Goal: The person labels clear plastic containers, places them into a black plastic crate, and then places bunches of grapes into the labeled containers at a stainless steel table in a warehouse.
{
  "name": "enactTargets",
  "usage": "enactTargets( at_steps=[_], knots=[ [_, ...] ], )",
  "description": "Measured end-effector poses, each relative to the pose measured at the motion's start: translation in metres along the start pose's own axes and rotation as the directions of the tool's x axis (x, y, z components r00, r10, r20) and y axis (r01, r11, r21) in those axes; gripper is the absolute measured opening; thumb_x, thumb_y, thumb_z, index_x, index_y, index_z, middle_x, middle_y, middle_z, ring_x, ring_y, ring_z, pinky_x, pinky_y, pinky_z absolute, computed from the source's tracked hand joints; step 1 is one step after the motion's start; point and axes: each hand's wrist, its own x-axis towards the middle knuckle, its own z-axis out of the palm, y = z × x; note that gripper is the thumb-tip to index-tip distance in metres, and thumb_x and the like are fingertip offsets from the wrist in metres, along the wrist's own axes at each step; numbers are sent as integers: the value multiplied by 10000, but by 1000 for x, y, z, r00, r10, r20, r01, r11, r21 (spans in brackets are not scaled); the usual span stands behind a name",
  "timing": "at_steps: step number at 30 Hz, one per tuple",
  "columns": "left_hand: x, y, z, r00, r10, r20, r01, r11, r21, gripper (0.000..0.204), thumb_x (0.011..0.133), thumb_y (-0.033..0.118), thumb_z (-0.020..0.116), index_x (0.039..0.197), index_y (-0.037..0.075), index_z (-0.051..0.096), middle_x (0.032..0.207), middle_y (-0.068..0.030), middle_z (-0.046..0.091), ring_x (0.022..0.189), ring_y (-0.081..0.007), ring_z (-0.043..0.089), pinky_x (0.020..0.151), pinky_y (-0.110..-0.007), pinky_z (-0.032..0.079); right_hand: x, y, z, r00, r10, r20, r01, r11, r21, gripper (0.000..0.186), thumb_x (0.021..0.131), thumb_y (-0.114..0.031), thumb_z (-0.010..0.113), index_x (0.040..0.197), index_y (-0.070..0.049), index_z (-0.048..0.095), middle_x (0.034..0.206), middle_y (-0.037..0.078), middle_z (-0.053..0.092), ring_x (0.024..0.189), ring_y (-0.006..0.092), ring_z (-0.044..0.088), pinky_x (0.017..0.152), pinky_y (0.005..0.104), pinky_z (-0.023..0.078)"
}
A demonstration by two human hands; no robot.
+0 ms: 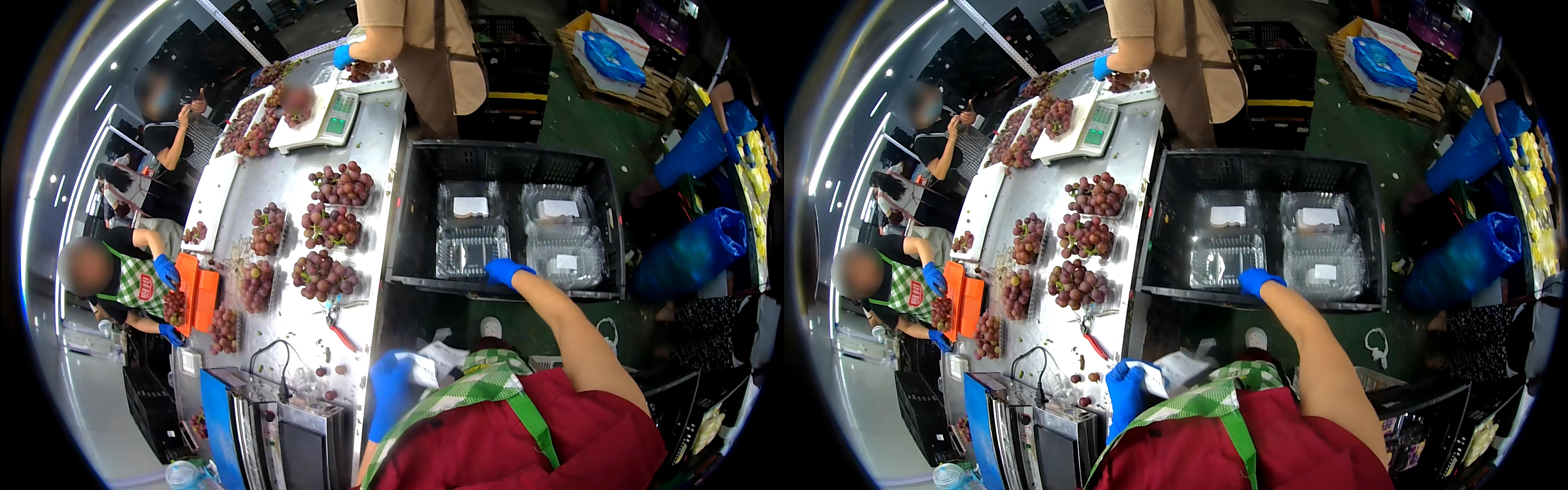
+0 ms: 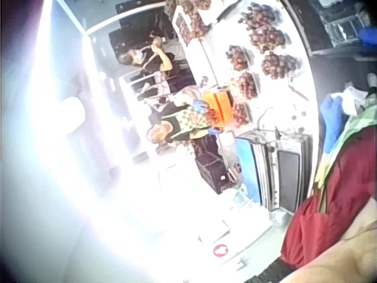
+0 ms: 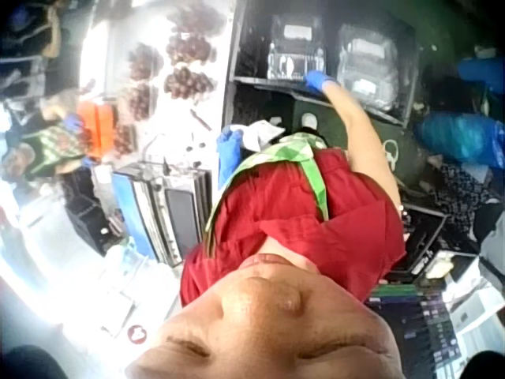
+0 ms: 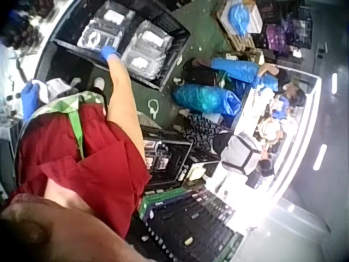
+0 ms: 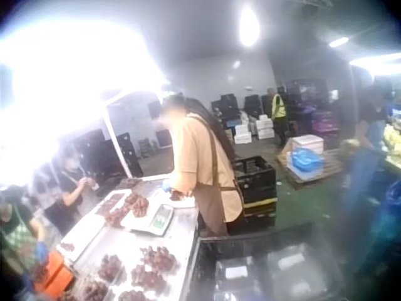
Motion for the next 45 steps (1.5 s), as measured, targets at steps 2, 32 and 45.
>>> enactTargets(
  at_steps=[2, 32, 45],
  knots=[
    [-5, 8, 7, 990, -81, -112, 94, 989, 114, 116, 718, 38, 480, 772, -27, 559, 690, -84, 575, 614, -140, 548, 582, -254, 438, -1, -10, 7, 999, -53, -7, 53, 998, -22, 236, 670, -177, 558, 870, -64, 612, 928, 185, 570, 845, 331, 556, 732, 404, 449],
    [-1, 7, 14, 989, -30, 145, 15, 994, 104, 236, 782, 77, 498, 986, -36, 536, 922, -107, 580, 833, -185, 559, 759, -284, 434, -1, -21, -8, 894, -121, -432, 66, 988, -140, 129, 675, -110, 480, 710, -85, 602, 735, 144, 593, 683, 304, 585, 565, 402, 467],
    [15, -15, 5, 985, 21, 171, -21, 1000, 1, 163, 736, 38, 507, 861, -50, 562, 816, -115, 590, 730, -176, 566, 669, -282, 453, -23, -49, -50, 710, 59, -702, 2, 996, 86, 136, 678, -130, 471, 683, -94, 602, 698, 150, 581, 626, 312, 573, 524, 425, 440]
  ],
)
